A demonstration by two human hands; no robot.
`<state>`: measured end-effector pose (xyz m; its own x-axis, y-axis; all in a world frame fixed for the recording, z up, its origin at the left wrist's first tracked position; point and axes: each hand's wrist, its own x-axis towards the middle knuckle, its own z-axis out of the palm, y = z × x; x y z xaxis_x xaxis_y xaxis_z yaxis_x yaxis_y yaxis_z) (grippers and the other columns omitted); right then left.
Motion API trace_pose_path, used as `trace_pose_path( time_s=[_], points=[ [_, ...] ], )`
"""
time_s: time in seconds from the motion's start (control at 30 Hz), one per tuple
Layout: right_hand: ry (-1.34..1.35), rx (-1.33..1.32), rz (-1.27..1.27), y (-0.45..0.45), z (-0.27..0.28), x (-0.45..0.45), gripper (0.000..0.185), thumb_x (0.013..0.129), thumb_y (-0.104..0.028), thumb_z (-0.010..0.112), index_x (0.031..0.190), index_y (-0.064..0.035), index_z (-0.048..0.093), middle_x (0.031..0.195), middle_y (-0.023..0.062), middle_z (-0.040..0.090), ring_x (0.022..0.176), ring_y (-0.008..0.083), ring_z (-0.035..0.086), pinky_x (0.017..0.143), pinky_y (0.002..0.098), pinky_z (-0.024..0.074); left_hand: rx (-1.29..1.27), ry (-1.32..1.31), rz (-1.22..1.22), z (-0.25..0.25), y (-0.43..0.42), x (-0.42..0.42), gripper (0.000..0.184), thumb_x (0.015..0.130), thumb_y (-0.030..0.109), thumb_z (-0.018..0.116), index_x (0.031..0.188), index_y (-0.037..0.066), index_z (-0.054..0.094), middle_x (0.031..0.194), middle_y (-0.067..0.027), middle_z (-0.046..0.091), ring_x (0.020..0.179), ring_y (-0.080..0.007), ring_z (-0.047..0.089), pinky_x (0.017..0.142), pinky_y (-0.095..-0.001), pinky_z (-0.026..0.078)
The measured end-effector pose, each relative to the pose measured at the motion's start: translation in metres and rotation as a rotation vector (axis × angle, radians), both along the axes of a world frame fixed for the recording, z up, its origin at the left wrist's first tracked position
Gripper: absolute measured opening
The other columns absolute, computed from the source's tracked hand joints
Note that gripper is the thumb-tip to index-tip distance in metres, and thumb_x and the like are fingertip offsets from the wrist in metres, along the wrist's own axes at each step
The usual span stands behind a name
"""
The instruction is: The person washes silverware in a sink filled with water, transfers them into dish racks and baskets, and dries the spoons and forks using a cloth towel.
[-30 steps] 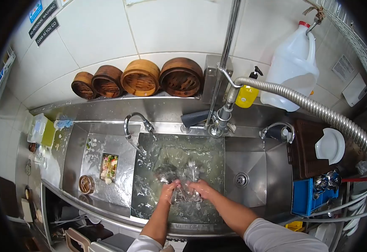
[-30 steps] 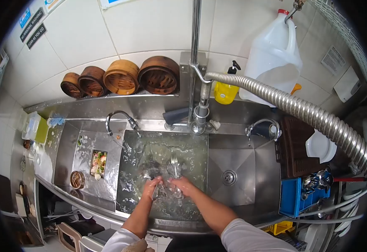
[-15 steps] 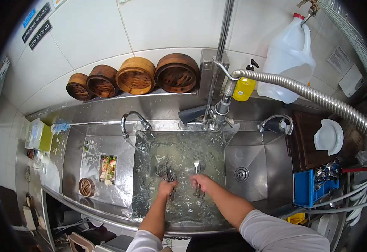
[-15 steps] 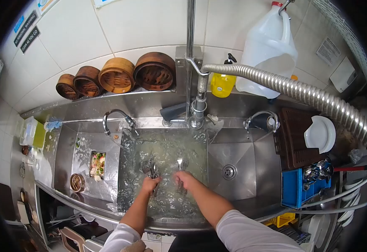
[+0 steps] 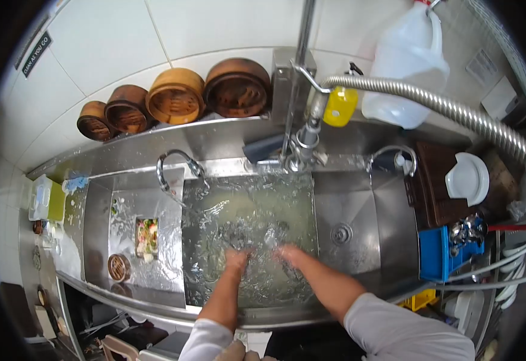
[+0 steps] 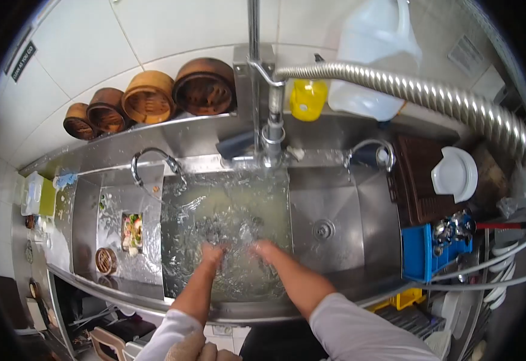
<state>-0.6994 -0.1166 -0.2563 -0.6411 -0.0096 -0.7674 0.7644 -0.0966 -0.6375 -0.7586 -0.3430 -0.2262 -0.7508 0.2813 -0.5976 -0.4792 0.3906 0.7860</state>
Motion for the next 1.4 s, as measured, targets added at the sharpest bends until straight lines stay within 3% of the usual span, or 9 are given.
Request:
trace_pose_path(
  time_s=[0.13, 0.2, 0.23, 0.5, 0.87, 0.93, 1.13, 1.27, 1.4],
  points=[
    [-0.309, -0.158, -0.105, 0.009, 0.063, -0.032, 0.004, 0.086, -0.006, 0.064, 0.082, -0.0053, 0.064, 0.069, 0.0060, 0.058, 0.061, 0.0196, 0.055, 0.057, 0.0393, 0.0456, 0.468, -0.285, 0.148, -0.009, 0.013, -0.056, 0.035, 0.090, 0.029, 0.069, 0.119, 0.010, 0.063, 0.113, -0.0114, 0.066, 0.101, -0.0284, 0.065, 0.088, -0.0429, 0.053],
    [-0.169, -0.646, -0.139, 0.022, 0.033, -0.006, 0.008, 0.088, -0.008, 0.068, 0.083, -0.0061, 0.063, 0.069, 0.0027, 0.056, 0.059, 0.0146, 0.053, 0.055, 0.0330, 0.0433, 0.669, -0.500, 0.234, -0.014, 0.009, -0.041, 0.028, 0.092, 0.030, 0.068, 0.106, 0.006, 0.067, 0.098, -0.0118, 0.070, 0.087, -0.0243, 0.069, 0.078, -0.0383, 0.057],
    [-0.038, -0.538, -0.104, 0.027, 0.075, -0.008, 0.010, 0.091, -0.012, 0.069, 0.085, -0.0057, 0.063, 0.069, 0.0018, 0.056, 0.059, 0.0134, 0.053, 0.056, 0.0313, 0.0437, 0.776, -0.443, 0.412, 0.086, 0.032, -0.023, 0.017, 0.092, 0.020, 0.069, 0.101, 0.006, 0.064, 0.086, -0.0093, 0.067, 0.073, -0.0217, 0.067, 0.067, -0.0352, 0.057],
    [0.542, -0.220, 0.062, 0.044, 0.205, -0.014, 0.017, 0.099, -0.020, 0.067, 0.103, -0.0036, 0.064, 0.079, 0.0018, 0.061, 0.071, 0.0127, 0.057, 0.067, 0.0296, 0.0474, 0.610, 0.073, 0.288, 0.199, 0.014, -0.014, 0.036, 0.078, -0.005, 0.080, 0.110, -0.006, 0.063, 0.099, -0.0138, 0.070, 0.090, -0.0205, 0.072, 0.081, -0.0334, 0.061],
    [0.579, -0.485, -0.057, 0.042, 0.231, -0.023, 0.012, 0.098, -0.013, 0.065, 0.105, -0.0040, 0.062, 0.089, 0.0095, 0.068, 0.080, 0.0198, 0.066, 0.075, 0.0357, 0.0546, 0.398, 0.238, 0.169, 0.203, 0.017, -0.014, 0.027, 0.083, 0.010, 0.083, 0.105, -0.002, 0.071, 0.098, -0.0074, 0.075, 0.093, -0.0160, 0.070, 0.081, -0.0302, 0.055],
    [0.503, -0.384, -0.100, 0.042, 0.229, -0.023, 0.012, 0.099, -0.015, 0.064, 0.105, -0.0046, 0.063, 0.110, 0.0139, 0.070, 0.082, 0.0187, 0.065, 0.075, 0.0358, 0.0545, 0.053, 0.408, -0.158, 0.197, 0.013, -0.021, 0.027, 0.084, 0.010, 0.081, 0.107, 0.000, 0.071, 0.099, -0.0051, 0.075, 0.095, -0.0193, 0.070, 0.082, -0.0309, 0.056],
    [0.633, -0.451, -0.364, 0.052, 0.238, -0.042, 0.037, 0.102, -0.017, 0.059, 0.138, -0.0080, 0.060, 0.124, 0.0053, 0.066, 0.072, 0.0099, 0.056, 0.071, 0.0295, 0.0540, 0.373, 0.269, -0.119, 0.170, 0.009, -0.008, 0.038, 0.081, 0.011, 0.082, 0.116, 0.003, 0.069, 0.108, -0.0068, 0.075, 0.099, -0.0150, 0.069, 0.088, -0.0346, 0.055],
    [0.794, -0.259, -0.210, 0.062, 0.229, -0.066, 0.013, 0.102, -0.017, 0.059, 0.110, -0.0078, 0.062, 0.144, 0.0131, 0.058, 0.072, 0.0089, 0.053, 0.070, 0.0267, 0.0520, 0.092, 0.458, -0.338, 0.147, 0.009, -0.002, 0.040, 0.079, 0.011, 0.083, 0.116, 0.003, 0.069, 0.113, -0.0074, 0.073, 0.100, -0.0180, 0.069, 0.091, -0.0344, 0.054],
    [0.764, -0.080, 0.041, 0.050, 0.251, -0.061, 0.022, 0.103, -0.021, 0.059, 0.117, -0.0064, 0.068, 0.109, 0.0024, 0.073, 0.073, 0.0061, 0.055, 0.066, 0.0250, 0.0512, 0.065, 0.679, -0.406, 0.146, 0.018, -0.005, 0.039, 0.079, 0.014, 0.082, 0.115, 0.006, 0.070, 0.111, -0.0071, 0.073, 0.100, -0.0200, 0.068, 0.092, -0.0351, 0.052]
  ],
)
